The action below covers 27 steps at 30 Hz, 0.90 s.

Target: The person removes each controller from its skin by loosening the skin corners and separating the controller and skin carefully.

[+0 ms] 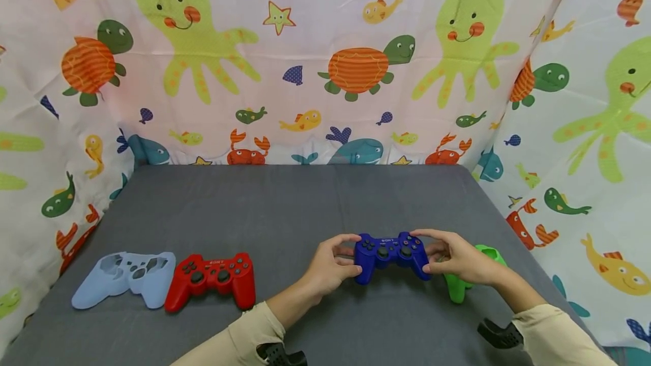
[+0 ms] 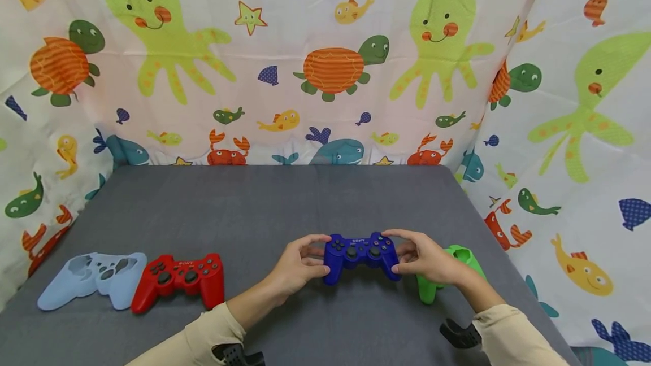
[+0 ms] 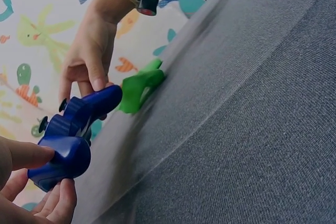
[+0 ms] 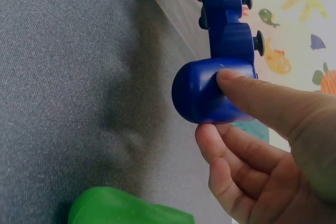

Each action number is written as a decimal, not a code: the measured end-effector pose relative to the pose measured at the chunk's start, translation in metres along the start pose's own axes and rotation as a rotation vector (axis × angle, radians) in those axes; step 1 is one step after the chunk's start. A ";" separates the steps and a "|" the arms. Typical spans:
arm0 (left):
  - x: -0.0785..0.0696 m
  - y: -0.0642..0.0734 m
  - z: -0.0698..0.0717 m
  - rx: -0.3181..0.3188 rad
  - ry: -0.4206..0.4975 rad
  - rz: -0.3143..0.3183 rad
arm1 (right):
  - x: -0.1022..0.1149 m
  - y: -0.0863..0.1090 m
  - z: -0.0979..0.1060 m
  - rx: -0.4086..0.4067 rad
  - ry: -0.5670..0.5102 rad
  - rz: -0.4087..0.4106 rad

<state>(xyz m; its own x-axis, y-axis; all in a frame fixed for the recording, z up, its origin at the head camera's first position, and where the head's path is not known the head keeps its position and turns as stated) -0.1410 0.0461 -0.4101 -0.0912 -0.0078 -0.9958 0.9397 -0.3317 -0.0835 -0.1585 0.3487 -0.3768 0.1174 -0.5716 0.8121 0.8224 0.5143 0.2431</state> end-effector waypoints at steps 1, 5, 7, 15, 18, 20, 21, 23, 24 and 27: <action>0.001 0.000 -0.001 0.001 0.001 -0.001 | -0.001 0.001 0.000 -0.002 0.000 0.002; 0.002 0.001 -0.006 0.009 0.004 -0.001 | -0.004 0.006 -0.001 -0.002 -0.014 -0.004; 0.003 0.001 -0.008 0.009 0.006 0.002 | -0.005 0.007 -0.001 -0.002 -0.021 -0.008; 0.006 0.001 -0.012 -0.001 0.015 0.002 | -0.009 0.010 -0.002 -0.015 -0.006 0.005; 0.007 0.000 -0.013 -0.002 0.008 0.005 | -0.009 0.009 -0.001 -0.013 0.001 -0.001; 0.008 -0.001 -0.014 0.003 0.005 0.005 | -0.009 0.010 0.001 -0.011 0.002 -0.006; 0.008 -0.001 -0.014 0.008 0.004 0.000 | -0.009 0.010 0.001 -0.010 0.001 -0.010; 0.009 -0.002 -0.015 0.011 0.007 0.001 | -0.009 0.010 0.002 -0.009 0.001 -0.014; 0.009 -0.002 -0.016 0.010 0.008 0.004 | -0.010 0.010 0.002 -0.006 -0.002 -0.018; 0.009 -0.002 -0.018 0.002 0.005 0.002 | -0.010 0.011 0.003 -0.005 -0.004 -0.027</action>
<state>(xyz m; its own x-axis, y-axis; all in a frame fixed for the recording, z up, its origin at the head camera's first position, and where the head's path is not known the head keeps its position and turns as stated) -0.1379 0.0636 -0.4191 -0.0878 -0.0039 -0.9961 0.9393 -0.3334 -0.0815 -0.1521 0.3623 -0.3806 0.0928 -0.5830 0.8071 0.8281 0.4952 0.2626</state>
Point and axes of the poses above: each hand's wrist, its own y-axis away from the middle knuckle, its own z-axis out of the back of the hand, x = y × z, the point moved 1 cm from there along -y, towards the middle knuckle, and after that the axes turned 13 degrees about -z, right-handed, at the moved point
